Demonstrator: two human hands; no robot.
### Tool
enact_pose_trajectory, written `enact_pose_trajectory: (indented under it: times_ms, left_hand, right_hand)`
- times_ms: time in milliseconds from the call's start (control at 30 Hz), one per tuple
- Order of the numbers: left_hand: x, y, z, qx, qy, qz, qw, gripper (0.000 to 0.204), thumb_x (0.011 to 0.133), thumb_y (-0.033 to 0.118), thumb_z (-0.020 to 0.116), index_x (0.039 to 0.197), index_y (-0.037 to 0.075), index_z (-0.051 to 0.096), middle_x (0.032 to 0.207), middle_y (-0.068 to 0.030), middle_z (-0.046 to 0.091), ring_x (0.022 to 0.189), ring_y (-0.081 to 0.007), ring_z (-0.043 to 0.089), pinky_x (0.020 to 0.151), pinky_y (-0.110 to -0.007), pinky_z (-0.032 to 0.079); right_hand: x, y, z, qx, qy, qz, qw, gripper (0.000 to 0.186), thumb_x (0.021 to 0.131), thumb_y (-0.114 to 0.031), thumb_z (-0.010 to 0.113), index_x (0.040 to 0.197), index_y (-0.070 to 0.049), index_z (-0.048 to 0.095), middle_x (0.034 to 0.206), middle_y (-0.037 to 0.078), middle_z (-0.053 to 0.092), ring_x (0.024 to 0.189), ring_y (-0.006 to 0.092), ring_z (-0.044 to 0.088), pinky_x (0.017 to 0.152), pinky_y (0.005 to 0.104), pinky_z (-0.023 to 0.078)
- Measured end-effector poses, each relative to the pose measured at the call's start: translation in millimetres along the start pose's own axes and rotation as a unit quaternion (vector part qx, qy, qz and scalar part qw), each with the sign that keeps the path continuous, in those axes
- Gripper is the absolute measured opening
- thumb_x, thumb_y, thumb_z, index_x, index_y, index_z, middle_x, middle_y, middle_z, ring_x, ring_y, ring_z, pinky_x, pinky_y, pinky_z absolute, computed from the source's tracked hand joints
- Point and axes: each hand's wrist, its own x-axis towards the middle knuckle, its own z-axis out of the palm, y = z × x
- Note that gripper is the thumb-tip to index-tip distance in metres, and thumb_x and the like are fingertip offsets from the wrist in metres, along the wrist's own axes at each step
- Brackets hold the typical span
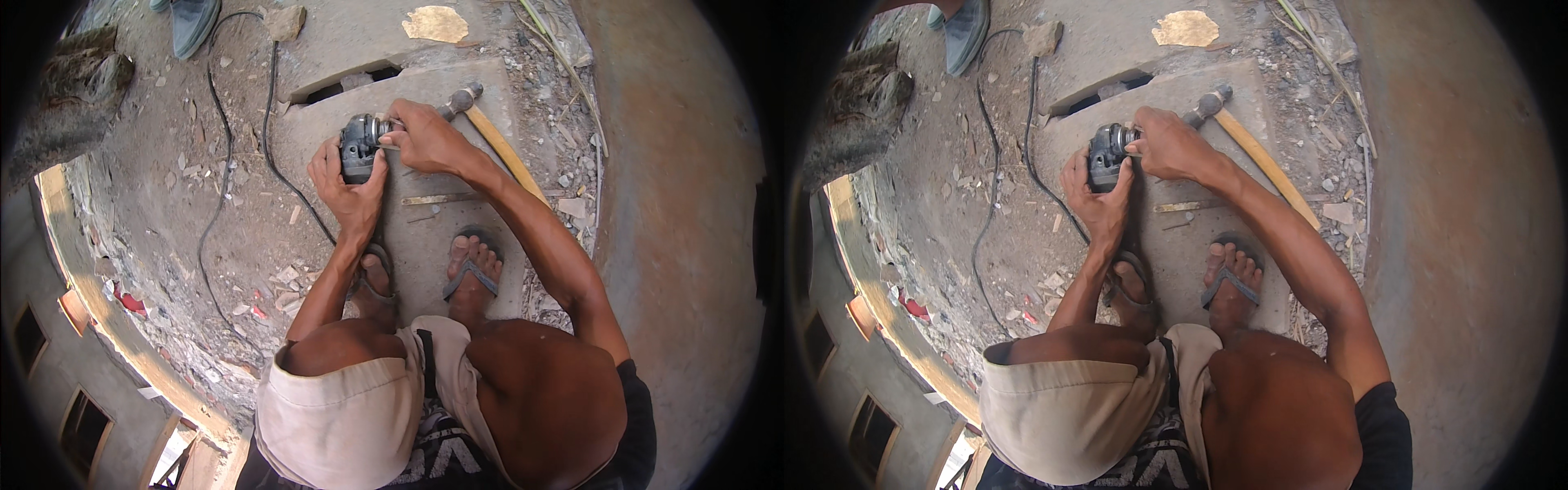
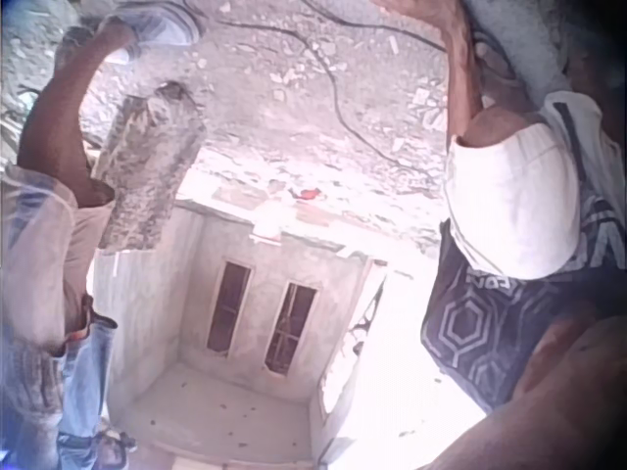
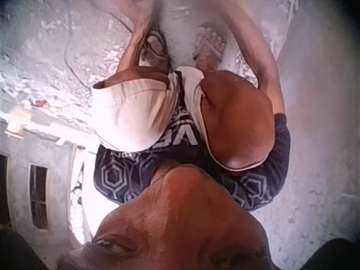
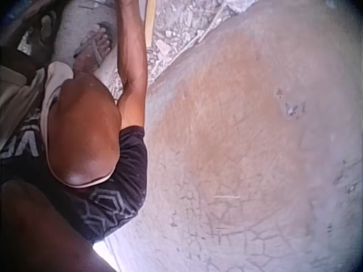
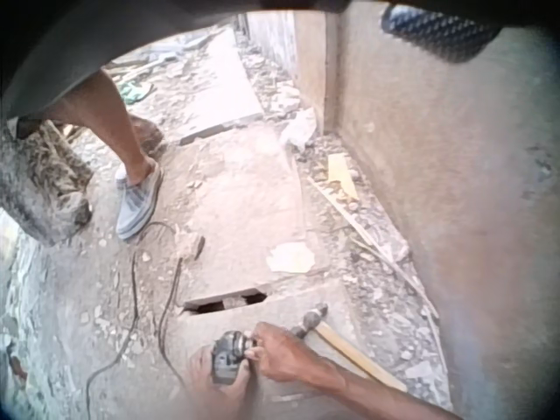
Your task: The person uses a hammer to tap and adjust a small metal component on a handheld power tool. They repeatedly hold the tool, tap it, and reposition it on the ground while another person briefly assists.
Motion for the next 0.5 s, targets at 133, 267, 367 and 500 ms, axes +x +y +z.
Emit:
enact_pose_trajectory:
  times_ms: [133, 267, 367, 500]
  left_hand:
    - [0.6, 2.3, -0.2, -0.013, 0.001, -0.018, 1.0, 0.058, 0.076, 0.017, 0.09, 0.124, -0.001, 0.064, 0.121, -0.0178, 0.062, 0.115, -0.0342, 0.056, 0.101, -0.045, 0.043]
    - [0.4, 1.3, 0.9, -0.001, 0.004, -0.012, 1.0, 0.057, 0.075, 0.017, 0.09, 0.123, -0.001, 0.064, 0.121, -0.0175, 0.063, 0.115, -0.0339, 0.056, 0.101, -0.044, 0.044]
    - [0.9, 2.2, 1.5, -0.002, 0.003, -0.013, 1.0, 0.058, 0.075, 0.016, 0.09, 0.124, -0.001, 0.064, 0.121, -0.0177, 0.062, 0.114, -0.0346, 0.056, 0.1, -0.045, 0.044]
    - [1.4, -0.4, 0.6, -0.011, 0.001, -0.014, 1.0, 0.062, 0.073, 0.017, 0.09, 0.126, -0.002, 0.062, 0.12, -0.0184, 0.062, 0.113, -0.0362, 0.055, 0.098, -0.047, 0.044]
  right_hand:
    - [3.2, 5.2, 0.5, -0.021, 0.0, -0.015, 1.0, 0.026, 0.092, -0.016, 0.072, 0.106, 0.006, 0.065, 0.084, 0.022, 0.066, 0.076, 0.0364, 0.063, 0.071, 0.0455, 0.049]
    - [3.1, 3.7, -5.8, -0.022, -0.005, -0.046, 0.999, 0.026, 0.091, -0.017, 0.074, 0.102, 0.005, 0.067, 0.085, 0.021, 0.066, 0.077, 0.0362, 0.064, 0.072, 0.0457, 0.049]
    - [0.1, 10.2, -0.4, -0.027, 0.029, -0.082, 0.996, 0.026, 0.09, -0.018, 0.074, 0.101, 0.005, 0.067, 0.085, 0.021, 0.065, 0.078, 0.0368, 0.064, 0.073, 0.0463, 0.049]
    - [1.0, 9.1, 0.9, -0.031, 0.029, -0.07, 0.997, 0.024, 0.09, -0.015, 0.074, 0.101, 0.005, 0.065, 0.084, 0.022, 0.064, 0.078, 0.0378, 0.063, 0.072, 0.0476, 0.048]
